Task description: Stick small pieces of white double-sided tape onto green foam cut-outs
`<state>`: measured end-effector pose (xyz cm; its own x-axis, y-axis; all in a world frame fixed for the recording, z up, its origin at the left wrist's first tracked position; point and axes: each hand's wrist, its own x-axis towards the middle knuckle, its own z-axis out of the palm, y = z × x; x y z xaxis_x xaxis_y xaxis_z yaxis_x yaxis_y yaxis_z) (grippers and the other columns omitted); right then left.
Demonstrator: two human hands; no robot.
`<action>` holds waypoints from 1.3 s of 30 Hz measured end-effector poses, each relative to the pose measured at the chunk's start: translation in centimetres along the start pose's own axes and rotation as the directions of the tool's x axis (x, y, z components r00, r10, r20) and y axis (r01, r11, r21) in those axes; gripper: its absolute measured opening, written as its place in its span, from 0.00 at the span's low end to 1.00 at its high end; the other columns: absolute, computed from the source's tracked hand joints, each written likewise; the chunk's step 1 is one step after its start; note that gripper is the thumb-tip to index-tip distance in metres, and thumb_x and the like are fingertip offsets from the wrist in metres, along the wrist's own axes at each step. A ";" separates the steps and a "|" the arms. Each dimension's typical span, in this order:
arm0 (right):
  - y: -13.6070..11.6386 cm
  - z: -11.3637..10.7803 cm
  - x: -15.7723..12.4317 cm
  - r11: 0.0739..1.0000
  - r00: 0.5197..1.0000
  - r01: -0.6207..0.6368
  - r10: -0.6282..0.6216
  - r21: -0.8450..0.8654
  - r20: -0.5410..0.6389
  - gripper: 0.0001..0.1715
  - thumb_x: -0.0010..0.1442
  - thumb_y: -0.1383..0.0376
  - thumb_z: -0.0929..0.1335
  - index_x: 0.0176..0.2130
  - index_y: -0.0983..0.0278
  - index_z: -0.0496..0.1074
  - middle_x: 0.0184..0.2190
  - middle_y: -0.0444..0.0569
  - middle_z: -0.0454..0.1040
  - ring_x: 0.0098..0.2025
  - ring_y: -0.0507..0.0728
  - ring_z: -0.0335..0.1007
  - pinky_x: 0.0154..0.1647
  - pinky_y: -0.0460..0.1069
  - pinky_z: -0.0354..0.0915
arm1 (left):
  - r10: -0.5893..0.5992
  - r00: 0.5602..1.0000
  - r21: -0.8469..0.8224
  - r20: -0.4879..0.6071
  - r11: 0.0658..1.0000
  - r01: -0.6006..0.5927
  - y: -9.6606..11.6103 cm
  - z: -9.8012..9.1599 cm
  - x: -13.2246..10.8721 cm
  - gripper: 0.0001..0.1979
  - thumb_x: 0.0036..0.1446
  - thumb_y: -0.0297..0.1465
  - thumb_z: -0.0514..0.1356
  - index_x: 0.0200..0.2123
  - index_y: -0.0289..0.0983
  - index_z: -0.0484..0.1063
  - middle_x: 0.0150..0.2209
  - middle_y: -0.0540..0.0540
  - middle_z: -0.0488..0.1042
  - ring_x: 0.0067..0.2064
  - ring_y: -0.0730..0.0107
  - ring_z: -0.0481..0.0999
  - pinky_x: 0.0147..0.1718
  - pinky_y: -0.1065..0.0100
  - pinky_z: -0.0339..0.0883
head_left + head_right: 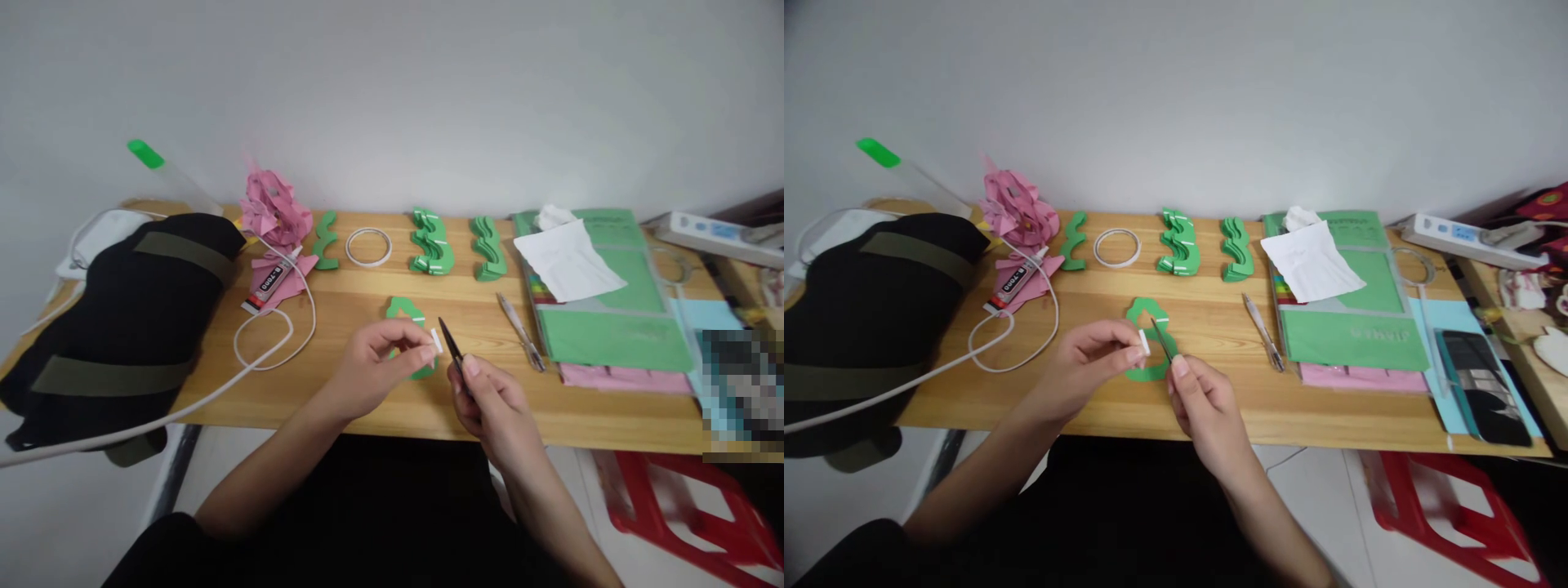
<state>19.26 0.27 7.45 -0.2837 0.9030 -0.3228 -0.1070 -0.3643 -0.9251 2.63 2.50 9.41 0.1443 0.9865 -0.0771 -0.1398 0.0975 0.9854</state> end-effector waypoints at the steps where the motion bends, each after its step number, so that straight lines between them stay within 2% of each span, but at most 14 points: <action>1: 0.0 -0.3 -0.2 0.999 1.000 0.012 -0.012 -0.030 -0.011 0.28 0.61 0.43 0.63 0.25 0.61 0.60 0.16 0.34 0.45 0.16 0.46 0.35 0.14 0.43 0.37 | 0.009 1.000 -0.006 0.012 1.000 -0.009 0.0 -0.2 -0.2 0.05 0.50 0.30 0.65 0.24 0.37 0.74 0.25 0.50 0.74 0.29 0.73 0.72 0.32 0.71 0.67; 4: -0.4 -1.3 -1.0 0.956 0.993 0.112 -0.119 -0.270 -0.012 0.25 0.64 0.47 0.61 0.25 0.62 0.61 0.18 0.37 0.48 0.18 0.47 0.41 0.16 0.44 0.42 | 0.033 0.997 -0.026 -0.073 0.999 -0.035 -0.4 -1.0 -0.7 0.04 0.52 0.30 0.66 0.27 0.37 0.75 0.27 0.51 0.77 0.30 0.74 0.75 0.34 0.72 0.69; 6: -1.0 -1.9 -1.4 0.849 0.974 0.217 -0.219 -0.483 0.052 0.22 0.66 0.51 0.61 0.26 0.62 0.62 0.18 0.38 0.53 0.19 0.48 0.48 0.18 0.45 0.47 | 0.031 0.989 -0.047 -0.143 0.998 -0.038 -0.5 -1.3 -0.8 0.04 0.54 0.31 0.65 0.34 0.38 0.76 0.29 0.51 0.79 0.32 0.74 0.78 0.36 0.72 0.70; 10: -2.1 -2.5 -1.9 0.607 0.931 0.357 -0.290 -0.710 0.220 0.17 0.65 0.57 0.62 0.27 0.62 0.63 0.16 0.38 0.57 0.17 0.48 0.54 0.19 0.45 0.50 | -0.021 0.998 -0.058 -0.064 0.998 0.017 -0.3 -1.4 -0.8 0.14 0.53 0.30 0.66 0.43 0.38 0.73 0.31 0.49 0.81 0.35 0.71 0.80 0.39 0.69 0.72; 15: -2.4 -2.7 -2.1 0.438 0.913 0.395 -0.280 -0.807 0.296 0.18 0.66 0.56 0.61 0.27 0.61 0.63 0.15 0.37 0.58 0.15 0.49 0.57 0.18 0.45 0.50 | -0.022 1.000 0.094 0.009 0.995 0.022 0.4 -1.3 -1.0 0.16 0.49 0.29 0.68 0.43 0.36 0.73 0.30 0.49 0.80 0.34 0.69 0.80 0.39 0.68 0.71; 20: -2.6 -2.7 -2.4 0.344 0.916 0.393 -0.228 -0.853 0.330 0.19 0.66 0.54 0.60 0.28 0.61 0.63 0.13 0.38 0.60 0.14 0.50 0.58 0.18 0.46 0.47 | 0.064 0.996 0.300 0.068 0.951 -0.081 0.3 -1.6 -1.3 0.19 0.49 0.26 0.68 0.45 0.37 0.73 0.29 0.51 0.80 0.35 0.69 0.79 0.50 0.63 0.66; 26: -2.9 -3.1 -2.5 0.192 0.957 0.291 -0.045 -0.937 0.288 0.19 0.64 0.52 0.61 0.31 0.63 0.68 0.15 0.43 0.66 0.16 0.54 0.63 0.20 0.47 0.48 | 0.066 0.998 0.358 -0.007 0.932 -0.059 -0.1 -1.5 -1.6 0.20 0.47 0.27 0.69 0.45 0.37 0.73 0.27 0.52 0.80 0.37 0.66 0.80 0.55 0.58 0.64; 28: -2.5 -3.5 -2.3 0.241 0.973 0.225 -0.010 -0.944 0.229 0.17 0.60 0.52 0.66 0.31 0.63 0.69 0.16 0.43 0.67 0.17 0.54 0.63 0.20 0.47 0.49 | 0.017 0.997 0.288 -0.077 0.957 0.006 -0.3 -1.4 -1.7 0.20 0.45 0.28 0.70 0.44 0.36 0.73 0.27 0.52 0.80 0.36 0.66 0.80 0.52 0.60 0.67; 29: -2.1 -3.7 -2.2 0.317 0.982 0.184 -0.019 -0.930 0.188 0.15 0.58 0.53 0.68 0.31 0.63 0.69 0.17 0.43 0.67 0.18 0.54 0.63 0.21 0.47 0.51 | -0.019 0.993 0.239 -0.114 0.970 0.046 -0.5 -1.4 -1.7 0.20 0.45 0.29 0.70 0.44 0.36 0.73 0.27 0.52 0.80 0.35 0.67 0.81 0.49 0.61 0.68; 31: -1.1 -3.8 -1.6 0.560 0.992 0.119 -0.095 -0.820 0.079 0.12 0.58 0.56 0.68 0.31 0.63 0.70 0.20 0.43 0.69 0.22 0.53 0.65 0.23 0.47 0.55 | -0.095 0.982 0.130 -0.164 0.985 0.117 -0.9 -1.2 -1.9 0.21 0.45 0.30 0.70 0.44 0.35 0.72 0.28 0.51 0.80 0.34 0.68 0.81 0.43 0.64 0.71; 33: 0.0 -3.5 -1.0 0.800 0.985 0.098 -0.165 -0.592 -0.060 0.12 0.59 0.56 0.66 0.32 0.62 0.71 0.24 0.44 0.70 0.25 0.52 0.65 0.25 0.47 0.58 | -0.149 0.974 0.036 -0.170 0.987 0.157 -1.5 -0.9 -2.1 0.21 0.46 0.30 0.70 0.44 0.35 0.72 0.28 0.51 0.81 0.35 0.68 0.81 0.41 0.66 0.72; 34: 0.5 -3.2 -0.8 0.878 0.980 0.091 -0.164 -0.471 -0.115 0.14 0.59 0.55 0.66 0.33 0.63 0.72 0.23 0.43 0.69 0.24 0.51 0.64 0.24 0.47 0.57 | -0.164 0.973 0.006 -0.162 0.986 0.167 -1.8 -0.7 -2.2 0.20 0.46 0.30 0.69 0.44 0.35 0.71 0.29 0.50 0.81 0.35 0.68 0.82 0.41 0.66 0.72; 36: 1.3 -2.2 -0.4 0.954 0.981 0.059 -0.110 -0.295 -0.159 0.16 0.57 0.53 0.68 0.34 0.63 0.74 0.20 0.40 0.64 0.21 0.50 0.58 0.21 0.46 0.54 | -0.180 0.974 -0.017 -0.138 0.984 0.180 -2.4 -0.5 -2.4 0.20 0.48 0.30 0.68 0.44 0.35 0.71 0.30 0.49 0.82 0.37 0.68 0.82 0.44 0.66 0.71; 39: 2.0 -1.0 -0.2 0.982 0.982 0.019 -0.053 -0.185 -0.180 0.15 0.53 0.54 0.72 0.31 0.64 0.74 0.16 0.36 0.56 0.18 0.47 0.48 0.19 0.45 0.49 | -0.172 0.979 0.027 -0.114 0.984 0.176 -3.3 -0.3 -2.8 0.20 0.51 0.30 0.67 0.48 0.35 0.69 0.34 0.46 0.83 0.40 0.67 0.82 0.47 0.64 0.71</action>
<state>20.07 -0.43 5.46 -0.1010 0.9473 -0.3039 0.0662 -0.2984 -0.9521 2.34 -0.57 6.37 0.0537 0.9636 -0.2619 -0.0857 0.2658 0.9602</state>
